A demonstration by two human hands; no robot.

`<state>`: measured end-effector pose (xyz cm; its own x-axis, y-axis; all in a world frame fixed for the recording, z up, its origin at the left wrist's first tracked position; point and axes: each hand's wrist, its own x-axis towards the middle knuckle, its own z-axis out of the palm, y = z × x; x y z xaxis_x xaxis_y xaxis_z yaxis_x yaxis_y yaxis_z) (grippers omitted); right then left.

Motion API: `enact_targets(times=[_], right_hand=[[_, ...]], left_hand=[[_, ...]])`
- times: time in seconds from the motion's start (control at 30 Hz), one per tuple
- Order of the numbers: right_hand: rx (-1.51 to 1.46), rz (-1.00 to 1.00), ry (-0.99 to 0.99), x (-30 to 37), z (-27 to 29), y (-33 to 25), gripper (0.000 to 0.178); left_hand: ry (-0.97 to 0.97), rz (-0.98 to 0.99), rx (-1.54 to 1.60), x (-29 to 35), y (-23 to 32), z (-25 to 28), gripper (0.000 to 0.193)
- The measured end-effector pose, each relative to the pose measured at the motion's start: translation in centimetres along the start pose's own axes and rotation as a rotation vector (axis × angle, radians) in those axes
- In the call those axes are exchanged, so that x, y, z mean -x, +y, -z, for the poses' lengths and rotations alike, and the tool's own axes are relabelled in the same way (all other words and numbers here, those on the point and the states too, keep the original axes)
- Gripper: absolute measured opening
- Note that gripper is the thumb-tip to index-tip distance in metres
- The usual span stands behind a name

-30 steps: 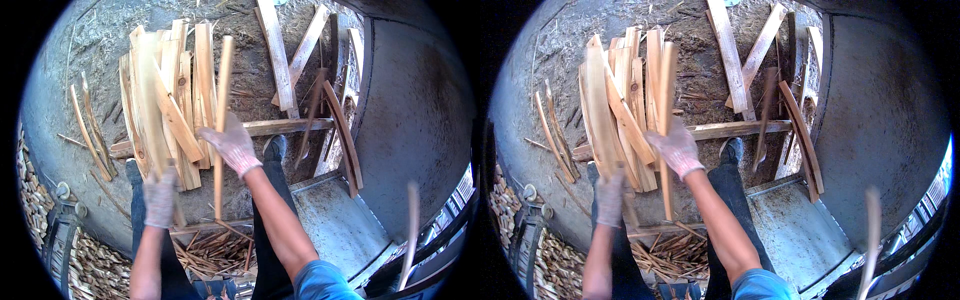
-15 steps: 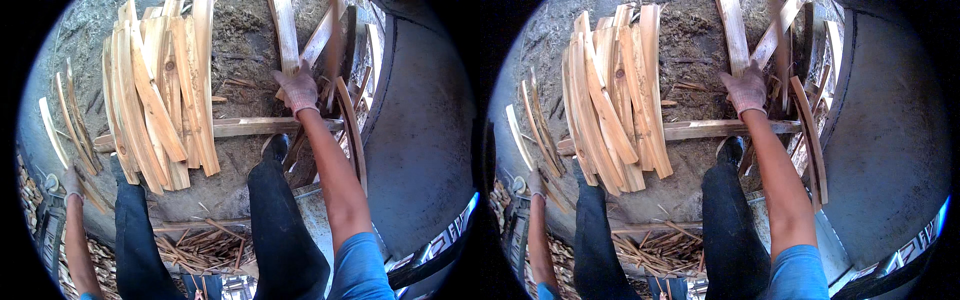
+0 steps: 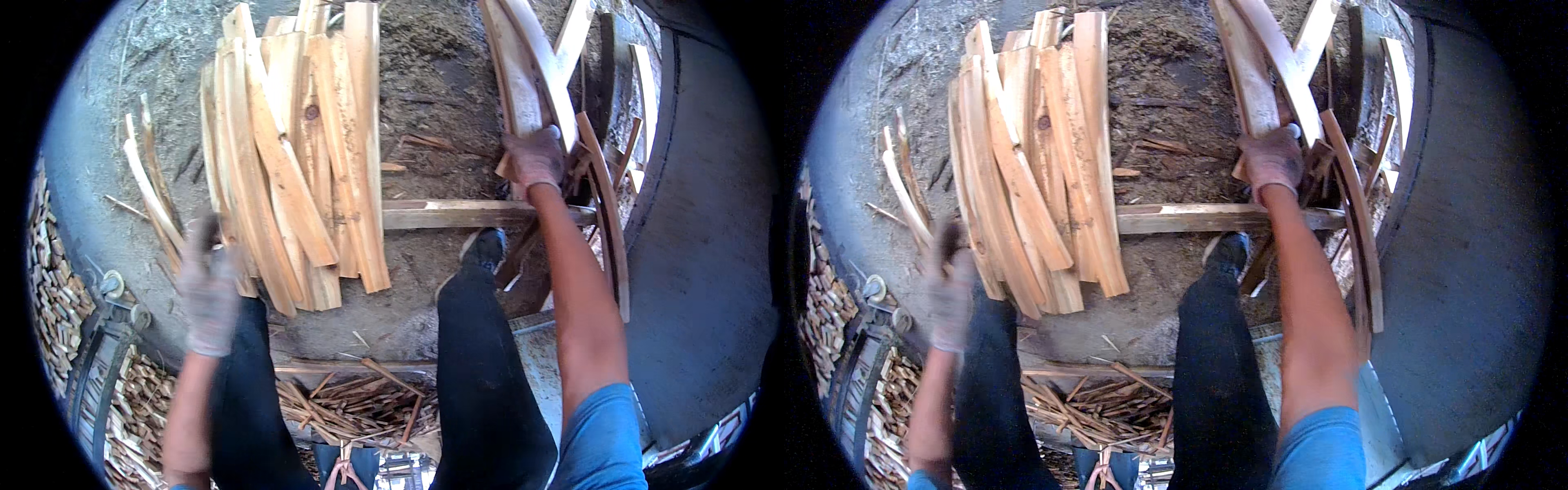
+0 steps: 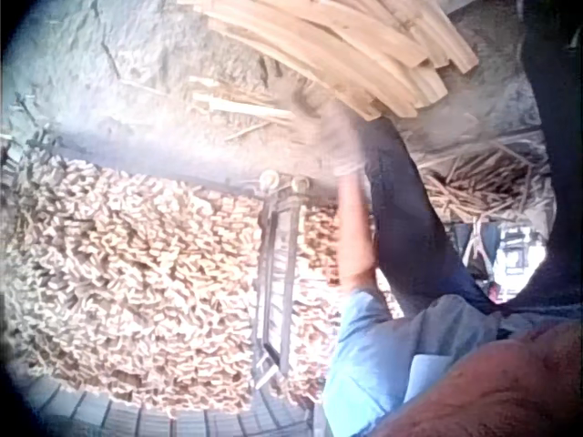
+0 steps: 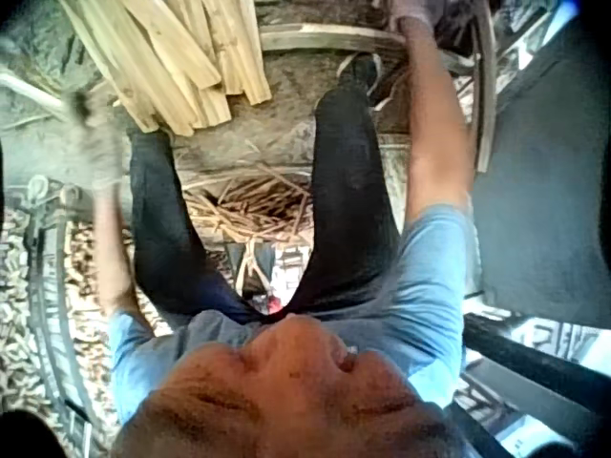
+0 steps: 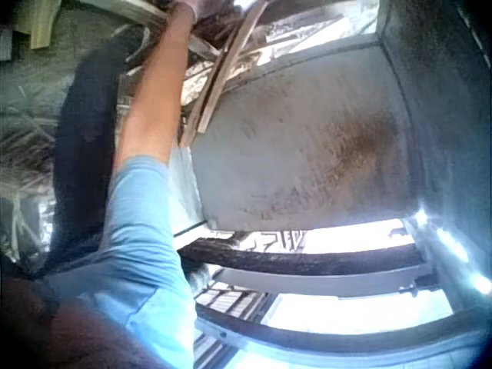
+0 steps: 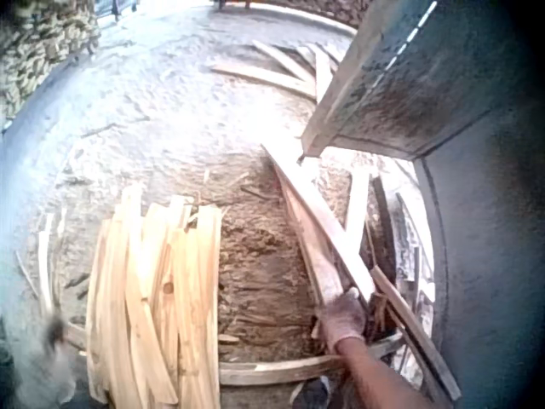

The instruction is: The person gathers loose wooden planks from the floor of a lumber yard and stacks them onto a large pile. They repeatedly pick up handfuls of wood, walk to the stack, and place the planks on top, occasionally using a metal frame to organize the pile.

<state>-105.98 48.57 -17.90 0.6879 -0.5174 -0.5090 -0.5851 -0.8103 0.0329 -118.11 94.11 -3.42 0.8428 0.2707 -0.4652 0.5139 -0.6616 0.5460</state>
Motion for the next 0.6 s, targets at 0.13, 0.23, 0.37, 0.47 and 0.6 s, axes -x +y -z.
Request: enact_targets(times=[0.13,0.23,0.37,0.47,0.6], right_hand=[[-0.084,0.044,0.059,-2.6,-1.3,2.2,0.076],[-0.104,0.036,0.111,-2.5,-0.1,-2.1,0.073],[-0.194,0.118,0.073,-1.1,0.1,-3.1,0.072],[-0.413,-0.005,0.005,3.5,0.9,-4.8,0.075],[-0.439,0.031,-0.133,10.5,2.2,-6.2,0.076]], left_hand=[[-0.377,-0.196,0.058,1.7,9.7,-6.6,0.053],[-0.506,0.085,0.435,2.8,11.9,-11.0,0.053],[-0.53,0.247,0.575,2.4,13.1,-13.4,0.054],[-0.471,0.185,0.432,0.0,12.5,-15.6,0.059],[-0.413,-0.258,0.112,-5.4,10.1,-19.0,0.063]])
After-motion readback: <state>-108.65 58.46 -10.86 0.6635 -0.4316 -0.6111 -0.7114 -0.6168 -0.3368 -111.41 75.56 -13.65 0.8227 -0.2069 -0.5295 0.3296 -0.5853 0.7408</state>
